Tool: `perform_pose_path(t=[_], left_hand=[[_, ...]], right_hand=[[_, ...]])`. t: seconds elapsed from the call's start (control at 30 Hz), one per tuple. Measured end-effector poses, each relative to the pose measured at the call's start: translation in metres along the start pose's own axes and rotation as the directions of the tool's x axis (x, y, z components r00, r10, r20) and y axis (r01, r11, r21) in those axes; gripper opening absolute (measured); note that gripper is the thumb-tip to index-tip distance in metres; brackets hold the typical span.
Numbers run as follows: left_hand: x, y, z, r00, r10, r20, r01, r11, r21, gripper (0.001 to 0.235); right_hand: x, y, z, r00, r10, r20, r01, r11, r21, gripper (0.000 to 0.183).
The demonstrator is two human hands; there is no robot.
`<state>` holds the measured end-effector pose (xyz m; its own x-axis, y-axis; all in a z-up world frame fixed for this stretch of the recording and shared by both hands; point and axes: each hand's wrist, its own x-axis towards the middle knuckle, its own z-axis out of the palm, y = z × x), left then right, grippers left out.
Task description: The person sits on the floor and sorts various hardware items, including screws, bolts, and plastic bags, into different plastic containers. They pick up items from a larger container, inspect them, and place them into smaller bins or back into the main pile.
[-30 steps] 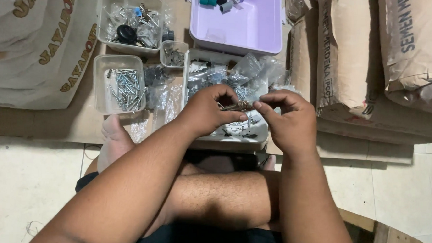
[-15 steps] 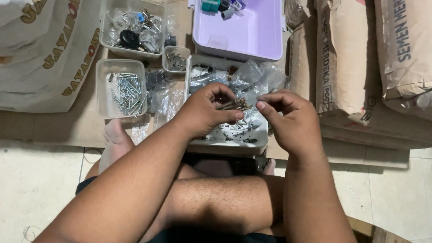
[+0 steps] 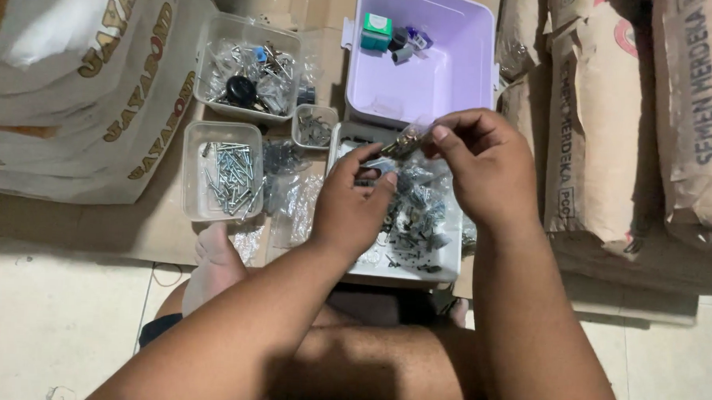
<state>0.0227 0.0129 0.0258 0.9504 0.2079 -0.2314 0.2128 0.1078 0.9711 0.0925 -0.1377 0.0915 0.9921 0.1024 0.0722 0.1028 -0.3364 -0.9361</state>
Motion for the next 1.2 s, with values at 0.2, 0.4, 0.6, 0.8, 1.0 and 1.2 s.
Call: perform_pose_path(t=[0.2,0.4,0.6,0.8,1.0,1.2], left_hand=[[0.007,0.009,0.002,0.997,0.076,0.034,-0.078,0.993,0.088,0.048],[0.016,-0.013,0.005,0.975,0.171,0.139,-0.199,0.953,0.228,0.041],[0.021,0.002,0.0,0.979,-0.065,0.195,0.014,0.968,0.25,0.04],[0.016,0.012,-0.004,0.958,0.115,0.262,-0.198,0.928,0.316,0.049],[0.015,-0.02,0.002,0.887,0.188,0.422,-0.411,0.738,0.536,0.046],[0.014,-0.046,0.009,0.836,0.135,0.532,-0.524,0.489,0.697,0.038]], right_hand=[[0.067,-0.001,0.019,0.994,-0.036,-0.107,0.027,0.996,-0.085,0.007],[0.104,0.025,0.045,0.979,-0.204,-0.022,0.182,0.915,-0.361,0.005],[0.102,0.039,0.056,0.97,0.15,0.189,-0.01,0.807,-0.59,0.016],[0.08,0.038,0.028,0.998,0.07,0.005,-0.057,0.853,-0.518,0.014],[0.012,0.028,-0.015,0.966,0.245,-0.086,-0.254,0.824,-0.507,0.019],[-0.042,0.069,-0.058,0.898,0.341,-0.279,-0.436,0.784,-0.442,0.027]])
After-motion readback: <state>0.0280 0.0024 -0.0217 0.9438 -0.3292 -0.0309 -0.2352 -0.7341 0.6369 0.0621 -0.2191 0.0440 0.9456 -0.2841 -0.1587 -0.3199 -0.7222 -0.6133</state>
